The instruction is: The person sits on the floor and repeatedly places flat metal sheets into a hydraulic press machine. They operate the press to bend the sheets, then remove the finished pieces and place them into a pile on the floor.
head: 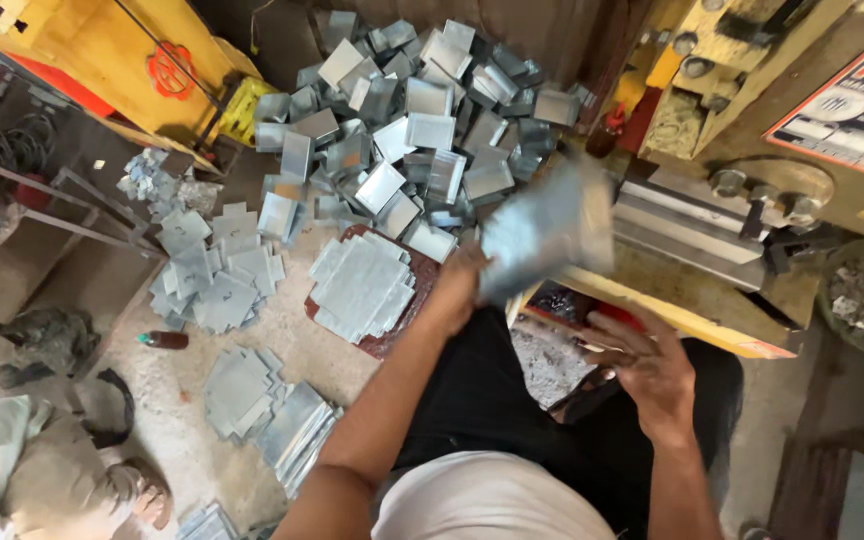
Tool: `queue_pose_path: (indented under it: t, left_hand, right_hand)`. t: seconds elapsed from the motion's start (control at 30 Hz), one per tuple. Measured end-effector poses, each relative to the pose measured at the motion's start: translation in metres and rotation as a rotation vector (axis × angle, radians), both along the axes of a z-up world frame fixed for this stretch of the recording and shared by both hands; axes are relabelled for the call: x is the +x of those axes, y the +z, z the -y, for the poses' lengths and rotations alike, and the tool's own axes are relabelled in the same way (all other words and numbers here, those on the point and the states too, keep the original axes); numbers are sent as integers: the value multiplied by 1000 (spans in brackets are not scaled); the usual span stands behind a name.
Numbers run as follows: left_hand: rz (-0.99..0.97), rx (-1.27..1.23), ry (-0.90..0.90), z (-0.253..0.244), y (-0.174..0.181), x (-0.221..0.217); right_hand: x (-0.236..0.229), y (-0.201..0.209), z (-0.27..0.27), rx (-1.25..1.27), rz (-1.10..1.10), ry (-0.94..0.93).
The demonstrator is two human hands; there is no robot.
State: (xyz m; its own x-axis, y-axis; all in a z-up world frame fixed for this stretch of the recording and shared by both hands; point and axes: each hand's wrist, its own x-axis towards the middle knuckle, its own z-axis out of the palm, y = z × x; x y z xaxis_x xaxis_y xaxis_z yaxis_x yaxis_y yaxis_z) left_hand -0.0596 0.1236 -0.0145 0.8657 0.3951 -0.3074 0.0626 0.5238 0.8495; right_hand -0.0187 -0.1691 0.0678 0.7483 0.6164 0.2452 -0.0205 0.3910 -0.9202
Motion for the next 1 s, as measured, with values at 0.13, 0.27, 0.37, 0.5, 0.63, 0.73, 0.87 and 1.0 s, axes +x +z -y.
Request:
queue_pose_path:
  t: [0.13, 0.27, 0.37, 0.5, 0.63, 0.73, 0.87, 1.0]
  left_hand:
    - [135, -284, 102, -66, 16, 11]
    - [-20, 390, 145, -113, -67, 20]
    - [-325, 1228, -117, -122, -144, -19]
    - [-856, 1176, -374, -110, -203, -74]
    - [-1029, 1238, -446, -101, -216, -98]
    - [-999, 1191, -388, -105, -212, -93]
    - [-1031, 1276, -162, -112, -208, -106]
    - [-1138, 933, 391, -118, -212, -139]
  right_hand:
    - [-6, -24, -8, -189, -53, 18]
    - [-16, -44, -13, -247, -97, -4]
    - [-23, -52, -16, -306, -76, -9]
    - [-29, -54, -11, -364, -147, -26]
    - [-28, -55, -13, -433, -109, -62]
    - [-26, -55, -15, -438, -100, -53]
    - [-23, -52, -18, -449, -105, -70]
    - [-21, -55, -22, -446, -173, -103]
